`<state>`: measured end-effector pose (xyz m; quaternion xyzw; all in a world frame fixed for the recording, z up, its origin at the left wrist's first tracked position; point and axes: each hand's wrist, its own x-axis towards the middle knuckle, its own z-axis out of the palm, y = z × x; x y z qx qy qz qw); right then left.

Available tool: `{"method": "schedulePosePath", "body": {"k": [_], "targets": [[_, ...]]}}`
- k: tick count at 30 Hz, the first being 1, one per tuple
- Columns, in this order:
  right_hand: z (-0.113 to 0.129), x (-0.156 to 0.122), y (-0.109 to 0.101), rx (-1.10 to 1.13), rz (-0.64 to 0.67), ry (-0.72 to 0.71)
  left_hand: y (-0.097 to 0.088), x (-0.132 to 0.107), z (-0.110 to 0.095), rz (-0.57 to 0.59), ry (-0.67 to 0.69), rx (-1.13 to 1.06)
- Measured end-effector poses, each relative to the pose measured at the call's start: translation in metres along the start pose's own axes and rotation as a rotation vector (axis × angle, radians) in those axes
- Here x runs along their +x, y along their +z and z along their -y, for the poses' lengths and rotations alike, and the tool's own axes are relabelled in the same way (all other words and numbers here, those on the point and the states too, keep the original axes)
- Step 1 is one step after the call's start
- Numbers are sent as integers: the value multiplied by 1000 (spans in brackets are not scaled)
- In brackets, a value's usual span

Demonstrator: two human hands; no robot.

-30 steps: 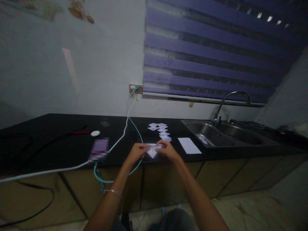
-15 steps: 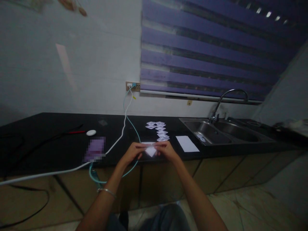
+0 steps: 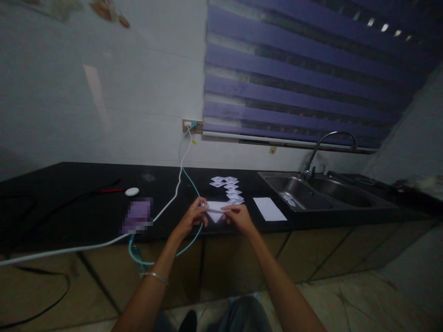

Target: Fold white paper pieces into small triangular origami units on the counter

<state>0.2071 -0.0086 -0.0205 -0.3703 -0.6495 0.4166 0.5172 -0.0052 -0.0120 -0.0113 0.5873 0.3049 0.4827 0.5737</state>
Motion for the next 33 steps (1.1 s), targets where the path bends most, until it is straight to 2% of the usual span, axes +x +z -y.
{"method": "schedulePosePath", "body": {"k": [4, 10, 12, 16, 19, 21, 27, 30, 33], "targets": [[-3, 0, 1, -44, 6, -25, 3, 7, 0, -90, -89, 57], [-6, -1, 1, -144, -31, -83, 2, 5, -15, 121, -130, 288], [-4, -1, 0, -162, -23, -103, 1, 4, -14, 121, -109, 337], [2, -2, -2, -103, 65, -122, 2, 2, -6, 30, -19, 428], [4, 0, 1, 84, 64, -57, 4, 1, -1, 20, 23, 480], [3, 2, 5, 127, 31, -4, 7, 0, 1, 38, 45, 512], [-3, 5, 12, -225, 50, -25, 8, -2, 1, 37, 59, 577], [-8, 5, 8, -228, 54, -16, 5, -2, 1, 62, 61, 548], [-11, 5, 3, -207, 74, 3, 0, -2, 0, 150, 40, 517]]}}
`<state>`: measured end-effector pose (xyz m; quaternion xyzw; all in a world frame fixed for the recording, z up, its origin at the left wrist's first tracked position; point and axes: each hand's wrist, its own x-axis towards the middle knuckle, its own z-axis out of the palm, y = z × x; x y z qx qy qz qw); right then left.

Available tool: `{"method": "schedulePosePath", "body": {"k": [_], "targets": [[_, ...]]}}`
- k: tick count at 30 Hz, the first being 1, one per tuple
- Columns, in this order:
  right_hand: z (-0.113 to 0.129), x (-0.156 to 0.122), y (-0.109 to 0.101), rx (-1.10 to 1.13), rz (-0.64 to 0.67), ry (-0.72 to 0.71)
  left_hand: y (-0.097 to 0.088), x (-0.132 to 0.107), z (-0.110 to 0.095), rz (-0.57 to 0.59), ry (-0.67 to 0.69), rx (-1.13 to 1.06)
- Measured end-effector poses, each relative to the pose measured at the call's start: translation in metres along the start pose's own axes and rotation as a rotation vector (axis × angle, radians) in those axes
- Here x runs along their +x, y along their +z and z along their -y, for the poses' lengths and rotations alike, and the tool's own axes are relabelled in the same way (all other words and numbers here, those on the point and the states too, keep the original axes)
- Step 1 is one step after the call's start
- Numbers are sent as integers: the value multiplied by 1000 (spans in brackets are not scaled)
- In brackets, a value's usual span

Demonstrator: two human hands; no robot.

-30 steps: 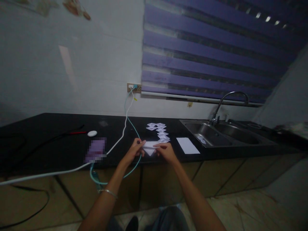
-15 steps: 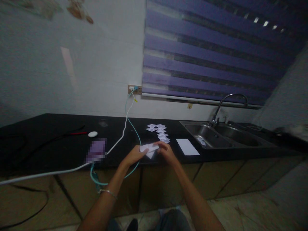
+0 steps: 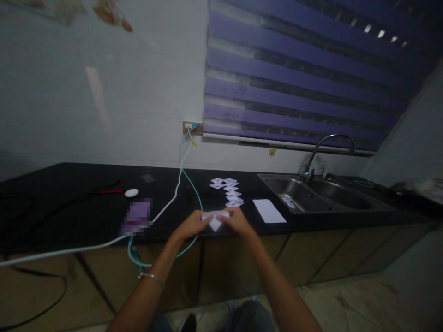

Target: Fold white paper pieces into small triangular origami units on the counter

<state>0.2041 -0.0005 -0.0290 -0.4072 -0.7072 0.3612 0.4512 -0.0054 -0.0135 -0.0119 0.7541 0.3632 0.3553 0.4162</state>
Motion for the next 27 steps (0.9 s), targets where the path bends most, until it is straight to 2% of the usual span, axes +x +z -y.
{"method": "schedulePosePath", "body": {"k": [5, 9, 13, 16, 18, 21, 27], "targets": [[3, -2, -7, 85, 37, 31, -12, -1, 3, 165, 59, -31], [7, -5, -9, 142, 55, 44, -20, -2, 5, 223, 42, -68], [11, -5, -7, 118, 23, -14, -20, -1, 7, 141, 36, -61], [16, -4, -4, 79, -92, -64, -17, 0, 6, 16, 40, -81], [19, -5, -3, 68, -150, -83, -16, 0, 4, -21, 13, -132], [19, -7, -3, 85, -128, -43, -15, -1, 4, -40, -56, -218], [14, -10, -4, 52, -89, -7, -16, -2, 5, -79, -74, -339]]}}
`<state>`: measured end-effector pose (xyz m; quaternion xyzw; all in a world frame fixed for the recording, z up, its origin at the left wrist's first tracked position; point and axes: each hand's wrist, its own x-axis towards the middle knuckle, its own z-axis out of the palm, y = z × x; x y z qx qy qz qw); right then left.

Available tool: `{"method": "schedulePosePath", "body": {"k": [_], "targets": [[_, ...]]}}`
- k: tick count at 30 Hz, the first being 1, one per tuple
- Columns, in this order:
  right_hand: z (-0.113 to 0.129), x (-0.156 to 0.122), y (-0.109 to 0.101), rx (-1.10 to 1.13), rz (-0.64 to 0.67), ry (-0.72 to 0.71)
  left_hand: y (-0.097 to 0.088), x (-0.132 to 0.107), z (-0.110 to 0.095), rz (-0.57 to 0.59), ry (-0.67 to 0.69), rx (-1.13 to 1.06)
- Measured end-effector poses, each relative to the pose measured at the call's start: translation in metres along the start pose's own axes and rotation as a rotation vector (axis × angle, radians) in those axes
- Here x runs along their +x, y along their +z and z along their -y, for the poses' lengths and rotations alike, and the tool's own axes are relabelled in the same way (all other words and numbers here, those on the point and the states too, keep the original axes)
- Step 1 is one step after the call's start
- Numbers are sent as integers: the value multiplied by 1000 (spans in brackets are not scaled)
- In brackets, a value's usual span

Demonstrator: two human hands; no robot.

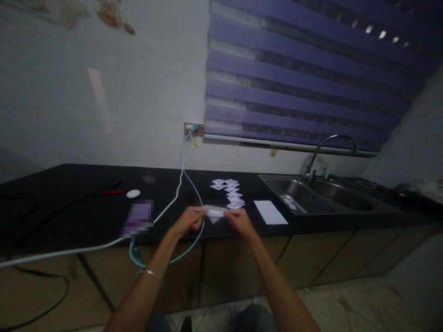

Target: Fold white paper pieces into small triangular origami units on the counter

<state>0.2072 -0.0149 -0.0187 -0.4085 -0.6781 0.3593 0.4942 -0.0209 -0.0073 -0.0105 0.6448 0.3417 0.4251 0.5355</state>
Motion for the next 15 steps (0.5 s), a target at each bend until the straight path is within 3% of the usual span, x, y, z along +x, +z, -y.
{"method": "schedulePosePath", "body": {"k": [6, 15], "targets": [[5, 0, 3, 25, 4, 23, 3, 0, -4, 40, -25, -57], [1, 5, 4, 156, -18, 87, 6, 2, -6, -20, -13, 2]]}}
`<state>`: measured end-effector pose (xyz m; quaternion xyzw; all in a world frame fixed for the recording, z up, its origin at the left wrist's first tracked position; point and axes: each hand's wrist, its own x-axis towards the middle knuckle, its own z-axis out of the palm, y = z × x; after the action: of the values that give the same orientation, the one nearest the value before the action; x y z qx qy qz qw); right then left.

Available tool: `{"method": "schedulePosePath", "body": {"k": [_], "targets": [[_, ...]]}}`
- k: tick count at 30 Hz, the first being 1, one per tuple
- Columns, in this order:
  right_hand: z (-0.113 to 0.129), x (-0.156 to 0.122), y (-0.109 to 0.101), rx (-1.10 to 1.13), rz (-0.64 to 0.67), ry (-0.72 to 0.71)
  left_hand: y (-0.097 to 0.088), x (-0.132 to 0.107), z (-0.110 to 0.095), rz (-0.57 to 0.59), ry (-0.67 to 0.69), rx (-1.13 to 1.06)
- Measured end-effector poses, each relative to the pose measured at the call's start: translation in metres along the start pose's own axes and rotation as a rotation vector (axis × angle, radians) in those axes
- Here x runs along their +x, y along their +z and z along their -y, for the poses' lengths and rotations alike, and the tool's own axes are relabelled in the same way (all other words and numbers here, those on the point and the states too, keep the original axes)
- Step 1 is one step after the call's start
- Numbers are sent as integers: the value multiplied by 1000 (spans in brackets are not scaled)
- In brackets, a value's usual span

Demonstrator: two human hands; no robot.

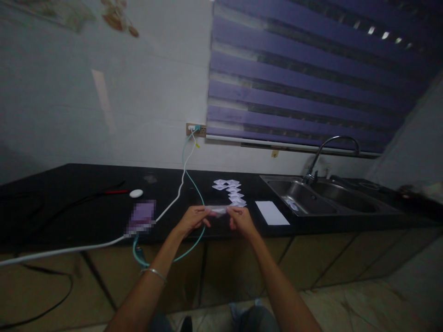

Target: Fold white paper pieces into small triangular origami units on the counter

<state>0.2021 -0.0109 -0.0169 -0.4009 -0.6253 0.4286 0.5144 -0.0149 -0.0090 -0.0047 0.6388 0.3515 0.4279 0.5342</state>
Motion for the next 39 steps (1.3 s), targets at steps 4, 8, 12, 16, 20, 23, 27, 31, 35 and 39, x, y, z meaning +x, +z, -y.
{"method": "schedulePosePath", "body": {"k": [4, 8, 12, 16, 20, 23, 27, 31, 35, 39], "targets": [[-3, 2, 3, 167, 19, 57, 0, 3, 4, -5, -10, 33], [-2, 2, 6, 278, 35, 56, 0, 6, 6, 12, -20, 53], [-2, 1, 7, 233, 37, 13, 2, 4, 4, 22, 6, 32], [-3, 1, 6, 152, 41, -10, 4, 1, 1, 11, -1, 16], [-3, 1, 5, 50, 44, -34, 3, 1, 2, -13, -3, 52], [-4, 1, 3, -27, 31, -35, 1, 0, 2, -17, 37, 88], [-1, -1, 3, -73, 16, -83, 1, -1, 1, -22, 74, 127], [0, -1, 5, -24, 2, -107, 2, 0, 2, -75, 67, 114], [-4, 1, 8, 86, -39, -48, 3, -1, 3, -78, 79, 93], [-7, 2, 8, 138, -41, -15, 4, -2, 3, -78, 92, 102]]}}
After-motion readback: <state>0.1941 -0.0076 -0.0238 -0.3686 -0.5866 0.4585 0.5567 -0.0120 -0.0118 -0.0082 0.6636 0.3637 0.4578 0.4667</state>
